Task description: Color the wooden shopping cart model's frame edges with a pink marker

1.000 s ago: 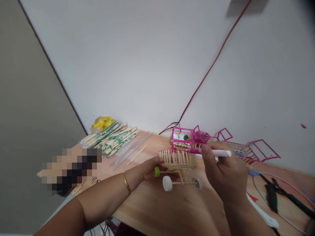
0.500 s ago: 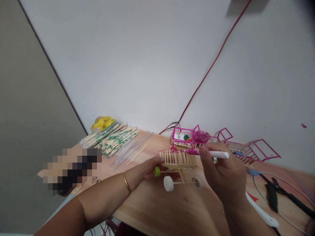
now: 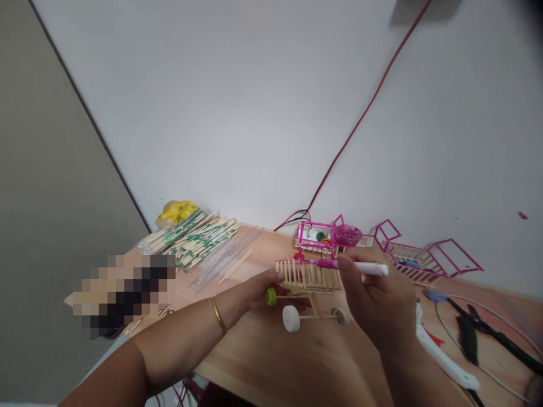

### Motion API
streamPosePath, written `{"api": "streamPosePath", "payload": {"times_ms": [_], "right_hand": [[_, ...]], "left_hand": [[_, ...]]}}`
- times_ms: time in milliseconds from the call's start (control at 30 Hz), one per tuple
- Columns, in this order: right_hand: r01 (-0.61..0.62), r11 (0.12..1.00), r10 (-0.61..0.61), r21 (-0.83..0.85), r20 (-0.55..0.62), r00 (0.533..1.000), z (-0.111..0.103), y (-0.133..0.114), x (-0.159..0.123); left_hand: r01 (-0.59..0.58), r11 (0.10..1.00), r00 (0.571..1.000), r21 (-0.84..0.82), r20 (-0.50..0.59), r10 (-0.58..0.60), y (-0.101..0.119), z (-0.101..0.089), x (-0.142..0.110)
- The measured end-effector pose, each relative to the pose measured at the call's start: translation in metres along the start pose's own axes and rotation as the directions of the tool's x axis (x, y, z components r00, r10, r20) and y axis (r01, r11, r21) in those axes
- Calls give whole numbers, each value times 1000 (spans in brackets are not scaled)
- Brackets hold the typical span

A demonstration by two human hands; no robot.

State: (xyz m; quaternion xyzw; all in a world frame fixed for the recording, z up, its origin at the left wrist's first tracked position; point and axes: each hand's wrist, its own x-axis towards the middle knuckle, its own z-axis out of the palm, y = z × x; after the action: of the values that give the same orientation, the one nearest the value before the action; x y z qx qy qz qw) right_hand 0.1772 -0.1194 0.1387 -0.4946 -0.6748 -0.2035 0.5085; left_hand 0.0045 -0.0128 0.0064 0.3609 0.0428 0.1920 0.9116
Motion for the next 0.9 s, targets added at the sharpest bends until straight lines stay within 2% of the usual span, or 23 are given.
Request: {"api": "streamPosePath", "payload": {"times_ms": [267,900], "right_hand": [[-3,999,3,-43,-2,1000,0,1,-1],[16,998,-17,65,20,1000,3,-2,0]], "left_hand": [[-15,1000,1000,28,-15,15,-2,2,2],[10,998,1000,54,-7,-10,-1,1,2]]}}
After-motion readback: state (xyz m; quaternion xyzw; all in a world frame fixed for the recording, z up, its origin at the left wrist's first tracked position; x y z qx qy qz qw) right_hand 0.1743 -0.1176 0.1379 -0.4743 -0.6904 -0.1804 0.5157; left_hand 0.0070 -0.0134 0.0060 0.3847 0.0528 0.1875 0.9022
